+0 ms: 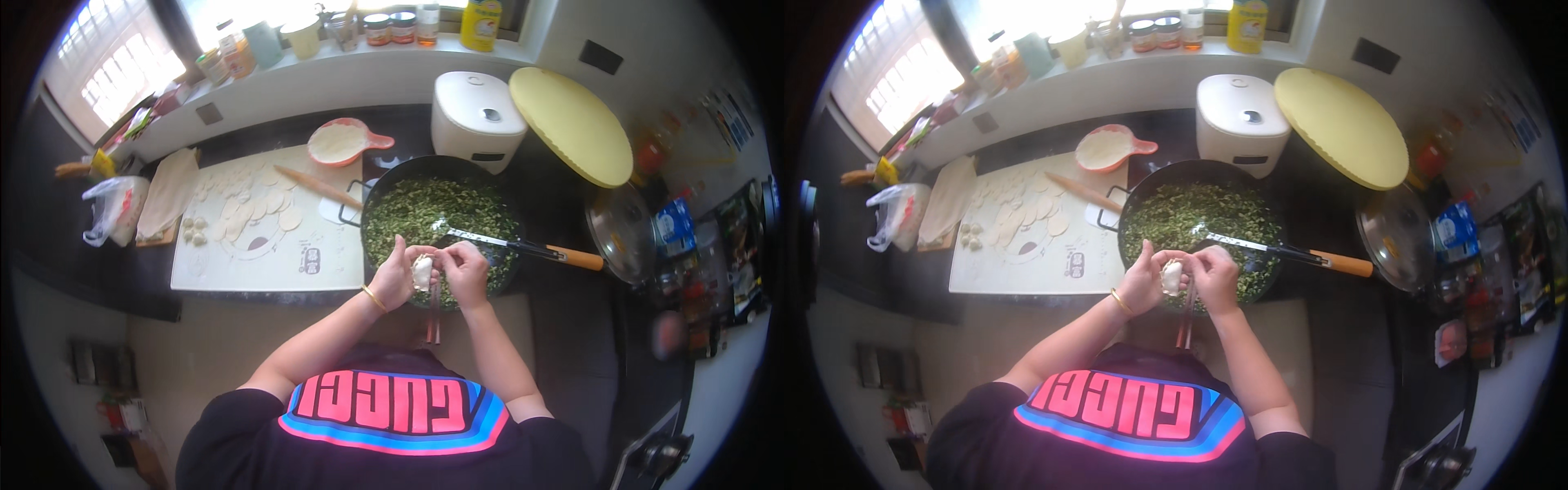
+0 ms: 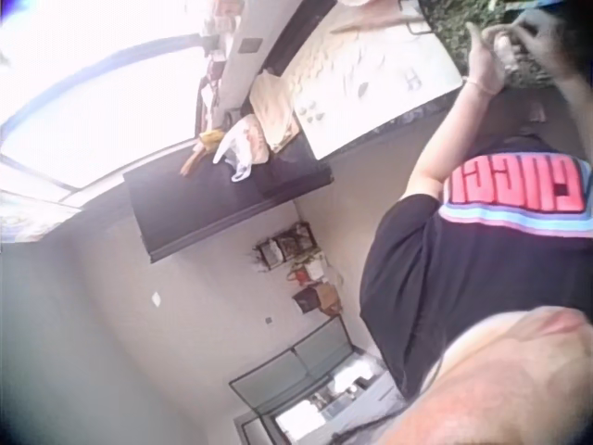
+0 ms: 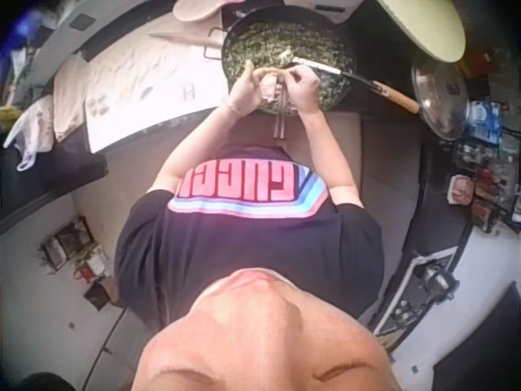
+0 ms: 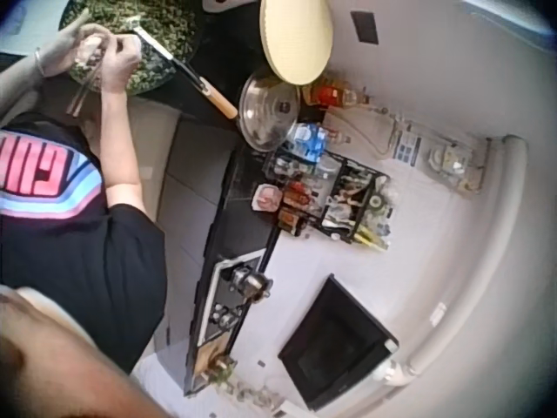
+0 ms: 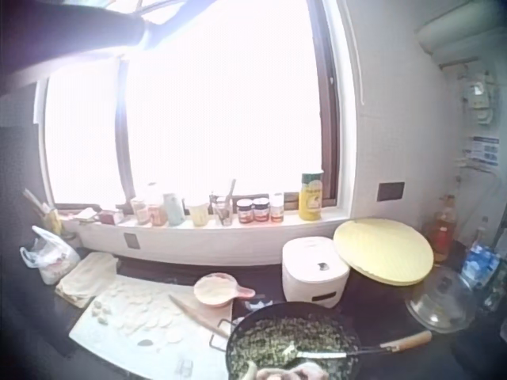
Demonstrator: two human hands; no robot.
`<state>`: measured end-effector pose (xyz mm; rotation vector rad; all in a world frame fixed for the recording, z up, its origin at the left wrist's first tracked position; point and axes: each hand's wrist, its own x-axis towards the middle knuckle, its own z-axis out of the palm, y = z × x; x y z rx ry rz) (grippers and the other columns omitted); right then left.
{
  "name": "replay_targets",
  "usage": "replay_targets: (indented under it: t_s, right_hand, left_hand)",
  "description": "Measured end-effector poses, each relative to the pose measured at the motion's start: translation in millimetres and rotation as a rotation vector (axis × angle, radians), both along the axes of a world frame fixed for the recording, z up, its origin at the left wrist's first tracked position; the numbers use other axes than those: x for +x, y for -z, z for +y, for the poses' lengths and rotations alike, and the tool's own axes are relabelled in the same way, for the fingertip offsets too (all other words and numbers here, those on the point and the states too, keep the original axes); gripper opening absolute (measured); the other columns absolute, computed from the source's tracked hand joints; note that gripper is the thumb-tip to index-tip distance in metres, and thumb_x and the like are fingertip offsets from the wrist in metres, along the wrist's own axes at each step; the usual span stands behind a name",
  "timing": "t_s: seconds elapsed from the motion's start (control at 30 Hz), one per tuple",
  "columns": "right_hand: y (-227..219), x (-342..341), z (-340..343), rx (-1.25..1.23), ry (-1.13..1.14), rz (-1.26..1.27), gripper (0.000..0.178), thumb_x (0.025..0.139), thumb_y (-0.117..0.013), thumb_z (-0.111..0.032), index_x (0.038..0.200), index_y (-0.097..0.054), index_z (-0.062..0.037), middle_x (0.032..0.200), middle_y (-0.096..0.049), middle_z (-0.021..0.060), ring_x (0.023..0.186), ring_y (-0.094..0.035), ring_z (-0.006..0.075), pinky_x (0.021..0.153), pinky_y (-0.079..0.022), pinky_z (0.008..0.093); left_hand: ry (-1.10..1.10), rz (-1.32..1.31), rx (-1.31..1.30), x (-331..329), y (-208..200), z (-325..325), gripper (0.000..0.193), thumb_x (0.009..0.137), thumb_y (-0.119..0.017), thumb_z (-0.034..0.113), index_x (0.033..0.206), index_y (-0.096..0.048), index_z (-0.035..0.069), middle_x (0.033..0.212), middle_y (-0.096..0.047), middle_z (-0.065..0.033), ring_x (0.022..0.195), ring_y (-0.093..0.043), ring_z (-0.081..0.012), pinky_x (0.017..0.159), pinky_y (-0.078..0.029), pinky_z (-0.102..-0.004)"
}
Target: The person fills round dough wrappers with a green vegetable mixture using chopsticks, then folds and pleats the edges to seal each dumpling. Completed dumplings are placed on a silicone mat on the countertop.
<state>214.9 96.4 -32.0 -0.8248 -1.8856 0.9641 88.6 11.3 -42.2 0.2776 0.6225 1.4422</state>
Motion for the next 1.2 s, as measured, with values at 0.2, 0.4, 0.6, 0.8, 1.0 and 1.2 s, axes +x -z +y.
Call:
replay_targets:
  t_s: [0.2, 0.4, 0.6, 0.8, 1.0, 1.2]
  right_hand:
    - [-4.5, 7.2, -7.8, -0.142, 0.026, -0.025, 0.011, 0.076, -0.067, -0.006, 0.070, -0.061, 0.0006, 0.067, -0.056, 0.0022, 0.060, -0.050, 0.0077, 0.055, -0.039, 0.0210]
    - [-33.5, 6.2, -36.3, -0.175, 0.051, 0.112, 0.006, 0.082, -0.061, -0.002, 0.077, -0.059, 0.0007, 0.074, -0.055, -0.0004, 0.068, -0.049, 0.0057, 0.063, -0.038, 0.0187]
    - [-30.3, -110.2, -117.8, -0.180, -0.176, -0.019, 0.006, 0.079, -0.063, -0.001, 0.075, -0.059, 0.0004, 0.077, -0.056, 0.0035, 0.069, -0.051, 0.0094, 0.063, -0.041, 0.0208]
    - [89.9, -230.7, -154.5, 0.013, -0.313, -0.552, 0.031, 0.073, -0.067, -0.012, 0.100, -0.059, -0.0005, 0.104, -0.055, 0.0155, 0.091, -0.053, 0.0276, 0.080, -0.043, 0.0360]
    - [123.3, -301.1, -189.3, 0.352, -0.505, -0.848, 0.067, 0.078, -0.061, -0.027, 0.134, -0.033, -0.0050, 0.142, -0.024, 0.0170, 0.131, -0.024, 0.0310, 0.107, -0.020, 0.0431]
    - [119.0, -340.2, -183.8, 0.486, -0.647, -0.947, 0.070, 0.082, -0.053, -0.040, 0.137, -0.028, -0.0062, 0.145, -0.020, 0.0155, 0.135, -0.018, 0.0282, 0.109, -0.013, 0.0465]
  left_hand:
    - [-0.014, 0.082, -0.047, -42.2, -0.6, -28.9, 0.032, 0.090, -0.048, 0.034, 0.105, -0.051, 0.006, 0.090, -0.059, -0.0092, 0.077, -0.058, -0.0166, 0.069, -0.049, -0.0294]
    - [-0.106, 1.096, -0.290, -167.7, 34.1, -116.0, 0.035, 0.074, -0.065, 0.008, 0.107, -0.053, 0.004, 0.086, -0.060, -0.0062, 0.074, -0.059, -0.0109, 0.065, -0.048, -0.0235]
    - [-0.155, 1.898, -0.529, -319.7, 112.4, -222.7, 0.022, 0.069, -0.062, 0.005, 0.091, -0.060, 0.007, 0.092, -0.055, -0.0150, 0.090, -0.054, -0.0315, 0.081, -0.045, -0.0365]
    - [-0.172, 1.976, -0.605, -425.9, 110.2, -304.7, 0.029, 0.068, -0.062, 0.005, 0.097, -0.057, 0.008, 0.095, -0.052, -0.0160, 0.092, -0.051, -0.0352, 0.083, -0.044, -0.0390]
    - [-0.217, 1.867, -0.764, -501.4, 107.9, -368.0, 0.035, 0.064, -0.069, 0.003, 0.098, -0.058, 0.008, 0.098, -0.053, -0.0146, 0.094, -0.052, -0.0334, 0.083, -0.045, -0.0379]
    - [-0.191, 1.870, -0.672, -548.2, 110.8, -370.7, 0.036, 0.062, -0.069, -0.001, 0.095, -0.058, 0.007, 0.098, -0.053, -0.0119, 0.095, -0.052, -0.0311, 0.082, -0.045, -0.0367]
